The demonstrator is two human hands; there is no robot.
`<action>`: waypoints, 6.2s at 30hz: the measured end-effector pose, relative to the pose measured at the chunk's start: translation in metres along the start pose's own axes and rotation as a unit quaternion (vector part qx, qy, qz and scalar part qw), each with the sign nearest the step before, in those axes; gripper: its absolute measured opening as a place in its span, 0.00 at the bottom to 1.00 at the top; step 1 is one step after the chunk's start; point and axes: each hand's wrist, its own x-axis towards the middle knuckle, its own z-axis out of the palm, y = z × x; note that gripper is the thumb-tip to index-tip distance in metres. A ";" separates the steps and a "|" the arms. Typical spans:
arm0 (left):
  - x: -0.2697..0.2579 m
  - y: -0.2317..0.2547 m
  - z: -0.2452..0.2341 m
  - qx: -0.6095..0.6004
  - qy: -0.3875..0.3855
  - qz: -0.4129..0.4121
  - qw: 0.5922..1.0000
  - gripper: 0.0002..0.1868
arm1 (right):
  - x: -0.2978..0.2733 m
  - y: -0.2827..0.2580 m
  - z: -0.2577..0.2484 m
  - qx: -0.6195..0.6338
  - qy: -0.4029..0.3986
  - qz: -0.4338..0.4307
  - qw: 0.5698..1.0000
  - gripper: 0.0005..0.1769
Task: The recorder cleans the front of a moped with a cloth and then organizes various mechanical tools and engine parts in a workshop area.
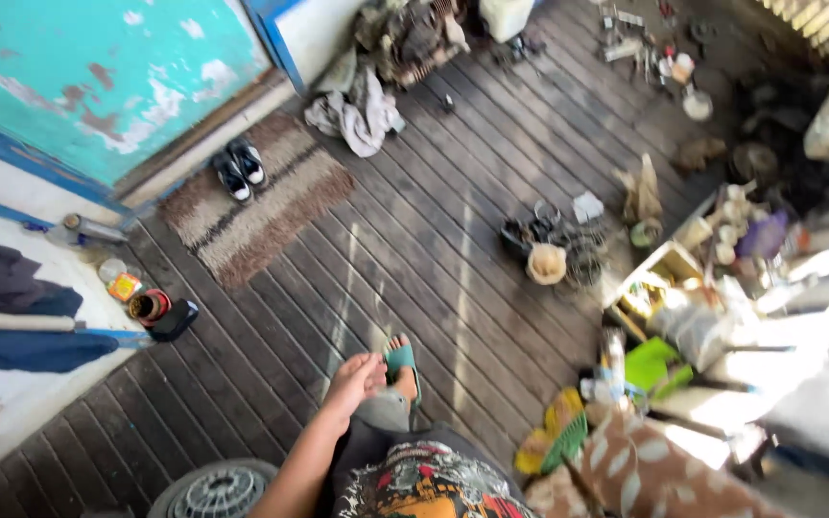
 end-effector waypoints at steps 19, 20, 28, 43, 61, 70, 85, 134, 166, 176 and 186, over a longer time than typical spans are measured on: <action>0.228 0.228 -0.012 -0.084 -0.024 0.013 0.996 0.17 | -0.257 0.030 0.556 -0.444 -0.509 -0.254 0.692 0.32; 0.238 0.237 -0.010 -0.110 -0.010 0.001 0.994 0.17 | -0.259 0.031 0.586 -0.444 -0.545 -0.243 0.668 0.31; 0.350 0.274 0.016 -0.200 0.100 -0.037 0.974 0.22 | -0.266 0.002 0.772 -0.568 -0.579 -0.215 0.543 0.25; 0.549 0.405 0.068 -0.307 0.169 -0.052 0.935 0.18 | -0.304 0.019 1.060 -0.678 -0.582 -0.370 0.256 0.27; 0.843 0.535 -0.002 -0.412 0.217 -0.055 0.883 0.20 | -0.292 0.202 1.402 -0.662 -0.540 -0.519 -0.022 0.22; 0.811 0.554 0.070 -0.428 0.296 -0.107 0.847 0.23 | -0.356 0.284 1.485 -0.592 -0.495 -0.526 -0.358 0.28; 0.825 0.445 0.114 -0.553 0.343 -0.121 0.750 0.21 | -0.261 0.413 1.557 -0.617 -0.339 -0.610 -0.364 0.15; 0.458 0.820 0.028 -0.239 0.190 0.356 0.883 0.05 | -0.565 -0.201 1.236 -0.409 -0.631 -0.599 0.275 0.14; 0.534 0.664 -0.025 0.200 0.388 0.344 0.831 0.12 | -0.519 -0.296 1.227 -0.376 -0.767 -0.263 0.449 0.21; 0.481 0.729 -0.035 0.364 0.261 0.171 0.878 0.13 | -0.468 -0.313 1.239 -0.485 -0.670 -0.388 0.406 0.13; 0.521 0.853 -0.022 0.430 0.196 0.001 0.881 0.15 | -0.498 -0.359 1.414 -0.375 -0.747 -0.404 0.371 0.09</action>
